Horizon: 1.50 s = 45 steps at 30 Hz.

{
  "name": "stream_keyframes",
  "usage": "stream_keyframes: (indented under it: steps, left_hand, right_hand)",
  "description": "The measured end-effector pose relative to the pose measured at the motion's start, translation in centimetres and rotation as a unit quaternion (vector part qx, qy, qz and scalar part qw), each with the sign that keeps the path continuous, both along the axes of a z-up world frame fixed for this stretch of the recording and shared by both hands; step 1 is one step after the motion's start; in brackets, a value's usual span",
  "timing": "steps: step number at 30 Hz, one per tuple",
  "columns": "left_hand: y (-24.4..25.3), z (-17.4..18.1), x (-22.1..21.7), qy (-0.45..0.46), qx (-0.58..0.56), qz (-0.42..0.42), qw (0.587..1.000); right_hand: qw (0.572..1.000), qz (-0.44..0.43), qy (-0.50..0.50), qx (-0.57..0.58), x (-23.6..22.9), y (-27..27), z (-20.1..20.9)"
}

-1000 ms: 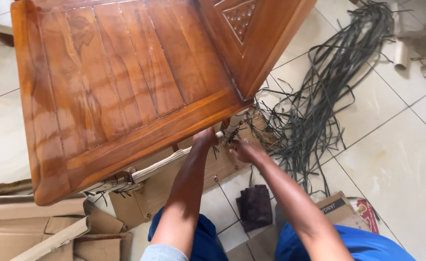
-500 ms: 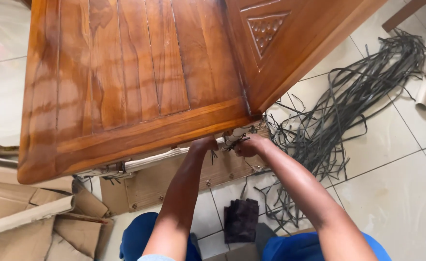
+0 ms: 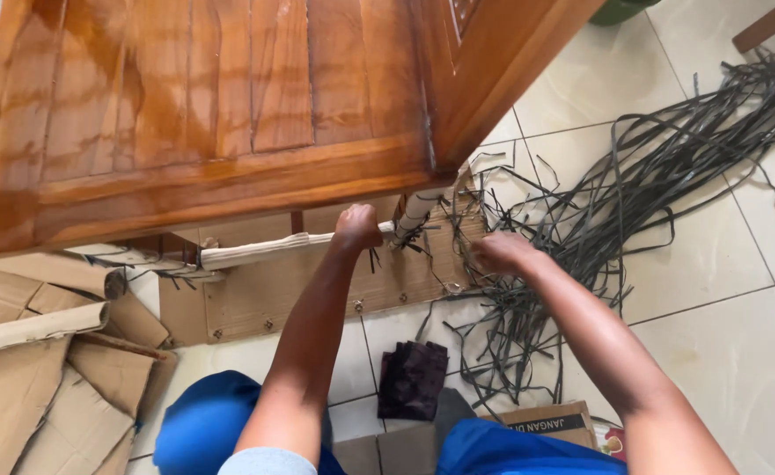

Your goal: Wrapping the rungs and legs of a wooden chair with protective material and strips.

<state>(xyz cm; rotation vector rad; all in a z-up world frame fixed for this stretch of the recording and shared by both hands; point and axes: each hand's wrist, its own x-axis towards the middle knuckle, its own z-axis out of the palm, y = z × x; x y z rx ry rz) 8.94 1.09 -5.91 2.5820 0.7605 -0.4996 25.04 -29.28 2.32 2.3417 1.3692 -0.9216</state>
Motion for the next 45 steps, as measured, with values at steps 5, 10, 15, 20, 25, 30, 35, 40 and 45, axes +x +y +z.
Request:
stream_keyframes:
  steps: [5, 10, 15, 20, 25, 30, 35, 40, 45]
  left_hand:
    - [-3.0, 4.5, -2.7, -0.047, -0.061, 0.029, 0.997]
    - [-3.6, 5.3, -3.3, -0.113, -0.08, 0.06, 0.988]
    - [-3.9, 4.8, -4.4, -0.203, -0.069, 0.055, 0.975]
    - [-4.6, 7.3, -5.5, -0.303, -0.107, 0.05, 0.946]
    - [-5.3, 7.6, -6.5, -0.391, -0.139, 0.071, 0.907]
    - [-6.8, 8.3, -7.6, -0.46, -0.17, 0.13, 0.862]
    - [-9.1, 8.5, -7.8, -0.591, -0.069, 0.152, 0.789]
    - [-13.6, 3.7, -7.2, -0.568, 0.021, 0.121, 0.814]
    - [-17.2, 0.6, -7.4, -0.316, -0.181, 0.164, 0.917]
  right_hand:
    - [0.995, -0.082, -0.042, 0.042, 4.0, -5.4, -2.4]
    - [0.991, -0.107, -0.058, 0.062, 2.9, -6.2, -0.3]
    - [0.99, -0.105, -0.045, 0.086, 2.2, -5.0, -2.5]
    - [0.991, -0.088, -0.01, 0.1, 1.8, -2.6, -7.5]
    - [0.987, -0.118, 0.022, 0.109, 0.8, 0.0, -8.1]
    - [0.985, -0.127, 0.023, 0.115, 1.9, -0.2, -11.7]
    - [0.97, -0.184, 0.032, 0.153, 0.7, -0.5, -7.1]
    - [0.938, -0.252, 0.112, 0.208, -2.8, -0.3, 0.2]
    - [0.872, -0.304, 0.312, 0.221, -6.6, -1.4, 3.6]
